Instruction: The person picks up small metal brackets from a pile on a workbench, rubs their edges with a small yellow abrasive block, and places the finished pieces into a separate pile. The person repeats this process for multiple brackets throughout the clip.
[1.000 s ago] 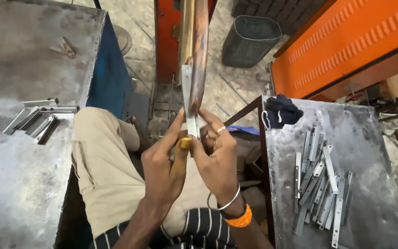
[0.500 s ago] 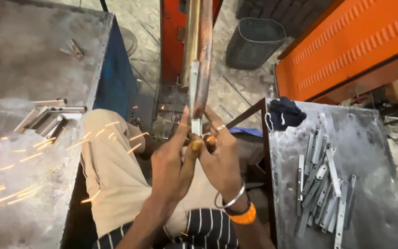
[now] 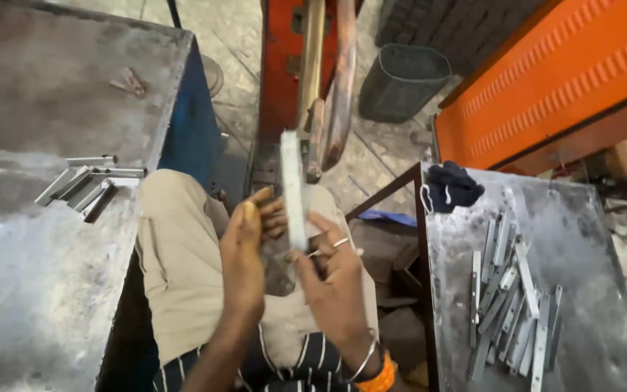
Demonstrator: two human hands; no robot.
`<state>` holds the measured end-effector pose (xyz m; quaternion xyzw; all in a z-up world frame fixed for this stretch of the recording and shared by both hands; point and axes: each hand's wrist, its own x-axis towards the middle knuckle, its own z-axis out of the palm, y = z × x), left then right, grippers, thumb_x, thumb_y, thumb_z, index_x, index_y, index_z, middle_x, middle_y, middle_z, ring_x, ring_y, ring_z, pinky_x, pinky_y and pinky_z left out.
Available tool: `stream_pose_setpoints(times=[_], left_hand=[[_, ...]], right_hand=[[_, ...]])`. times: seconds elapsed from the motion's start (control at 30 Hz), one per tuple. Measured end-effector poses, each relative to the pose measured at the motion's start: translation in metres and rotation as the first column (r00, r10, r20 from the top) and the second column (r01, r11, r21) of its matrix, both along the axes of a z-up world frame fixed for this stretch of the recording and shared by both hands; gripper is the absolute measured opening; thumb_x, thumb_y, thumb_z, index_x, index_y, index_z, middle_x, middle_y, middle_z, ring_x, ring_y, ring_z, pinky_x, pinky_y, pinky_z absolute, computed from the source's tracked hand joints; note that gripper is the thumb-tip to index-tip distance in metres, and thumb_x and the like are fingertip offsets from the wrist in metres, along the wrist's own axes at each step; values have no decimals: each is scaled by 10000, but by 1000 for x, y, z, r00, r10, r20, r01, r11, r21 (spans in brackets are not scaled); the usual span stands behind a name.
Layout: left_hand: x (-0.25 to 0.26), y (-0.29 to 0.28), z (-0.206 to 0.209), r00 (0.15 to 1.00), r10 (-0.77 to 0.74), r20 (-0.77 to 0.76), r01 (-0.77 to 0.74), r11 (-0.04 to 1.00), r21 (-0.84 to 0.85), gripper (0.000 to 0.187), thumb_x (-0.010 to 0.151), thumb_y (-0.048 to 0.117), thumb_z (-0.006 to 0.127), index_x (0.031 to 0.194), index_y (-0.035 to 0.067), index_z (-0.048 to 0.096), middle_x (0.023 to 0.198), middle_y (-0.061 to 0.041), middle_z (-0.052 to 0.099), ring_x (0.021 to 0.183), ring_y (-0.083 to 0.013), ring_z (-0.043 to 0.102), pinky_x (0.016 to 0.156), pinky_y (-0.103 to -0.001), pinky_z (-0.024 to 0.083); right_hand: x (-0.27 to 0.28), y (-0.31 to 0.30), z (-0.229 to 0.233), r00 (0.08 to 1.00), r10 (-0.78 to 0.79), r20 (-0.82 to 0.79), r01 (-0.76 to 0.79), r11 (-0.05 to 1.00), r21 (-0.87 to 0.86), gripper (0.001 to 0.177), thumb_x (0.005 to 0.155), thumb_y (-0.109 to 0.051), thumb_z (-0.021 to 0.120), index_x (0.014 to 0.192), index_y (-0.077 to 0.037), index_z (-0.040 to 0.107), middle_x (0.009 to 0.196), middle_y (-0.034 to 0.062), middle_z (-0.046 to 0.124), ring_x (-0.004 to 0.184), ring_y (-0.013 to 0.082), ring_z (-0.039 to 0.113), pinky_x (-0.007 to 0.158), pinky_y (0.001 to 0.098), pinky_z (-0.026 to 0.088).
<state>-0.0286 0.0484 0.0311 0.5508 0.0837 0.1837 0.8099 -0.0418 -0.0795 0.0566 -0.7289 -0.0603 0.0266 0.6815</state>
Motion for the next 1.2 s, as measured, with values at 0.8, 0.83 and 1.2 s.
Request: stream_pose_setpoints(times=[0.8,0.83,1.2], left_hand=[[-9,279,-228,640,768,26,-116,64,991,293,898,139,772,1176,74,707,1220,-130,613,1167,-348,531,975,-490,412],[2,288,-238,650,760,26,-18,-19,1000,306,858,177,778,1142,77,723,1209,-123,613,1149,-334,535,951,-471,412],[39,331,-290,664,730,-162,144,89,986,177,933,216,751,864,54,738,976,-160,725,959,-374,686,853,-473,530]], right_hand=[[17,44,-20,876,390,-284,-482,721,-498,348,891,-188,742,1228,-106,716,604,89,613,518,160,522,507,317,406],[17,42,-23,884,373,-282,-468,723,-509,347,891,-189,746,1226,-105,716,582,88,588,508,156,500,502,317,396],[22,27,-32,911,313,-270,-405,801,-440,322,901,-157,729,1211,-71,704,569,14,561,514,85,470,486,287,383]])
